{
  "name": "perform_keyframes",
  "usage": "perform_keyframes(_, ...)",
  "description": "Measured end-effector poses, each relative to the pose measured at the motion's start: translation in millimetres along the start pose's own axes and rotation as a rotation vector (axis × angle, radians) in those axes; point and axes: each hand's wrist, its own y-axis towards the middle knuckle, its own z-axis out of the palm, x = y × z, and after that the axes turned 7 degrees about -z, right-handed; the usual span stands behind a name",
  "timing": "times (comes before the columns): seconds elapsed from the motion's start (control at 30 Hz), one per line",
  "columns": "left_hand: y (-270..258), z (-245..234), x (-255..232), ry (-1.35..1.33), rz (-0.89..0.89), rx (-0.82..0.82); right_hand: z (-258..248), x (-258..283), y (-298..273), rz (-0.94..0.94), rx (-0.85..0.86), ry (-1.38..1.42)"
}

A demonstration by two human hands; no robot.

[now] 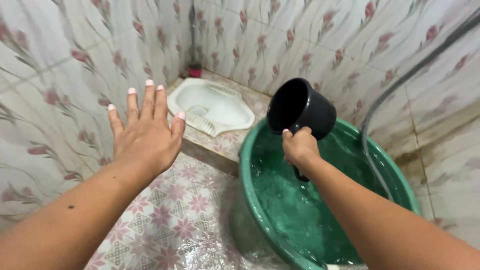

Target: Cleaning the floor and squat toilet area in a bathroom using a mop and water from a bucket.

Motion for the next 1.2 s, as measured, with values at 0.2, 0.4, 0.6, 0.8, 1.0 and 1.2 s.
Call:
perform_keyframes(0.2, -5.5, 41.6, -15.7, 0.004, 0.072, 0.048, 21.0, -105.0, 22.0, 0.094, 0.088, -0.245)
perform_keyframes(0.4, -11.7, 68.5, -28.3, 0.006, 0.078, 0.087, 45.8, -163.9, -16.4, 0.132, 0.226, -0.313)
perform_keyframes(0.6, -9.7, 75.6, -24.6, 0.037, 0.06, 0.104, 146.8, -309.6, -9.0, -0.081, 0.183, -0.459)
perform_keyframes(0.8, -0.1, 68.0, -24.4, 0.062, 0.078, 0.059, 127.9, -224.0, -34.0, 0.321, 0.454, 0.269)
perform_keyframes(1.0, 12.2, 39.1, -24.8, 0.062, 0.097, 0.008, 90.2, -178.9, -35.5, 0.69, 0.365, 1.006)
perform_keyframes(1.2, 27.9, 10.3, -11.6, 0.06, 0.09, -0.05, 40.9, -108.9, -38.6, 0.359, 0.211, 0.892)
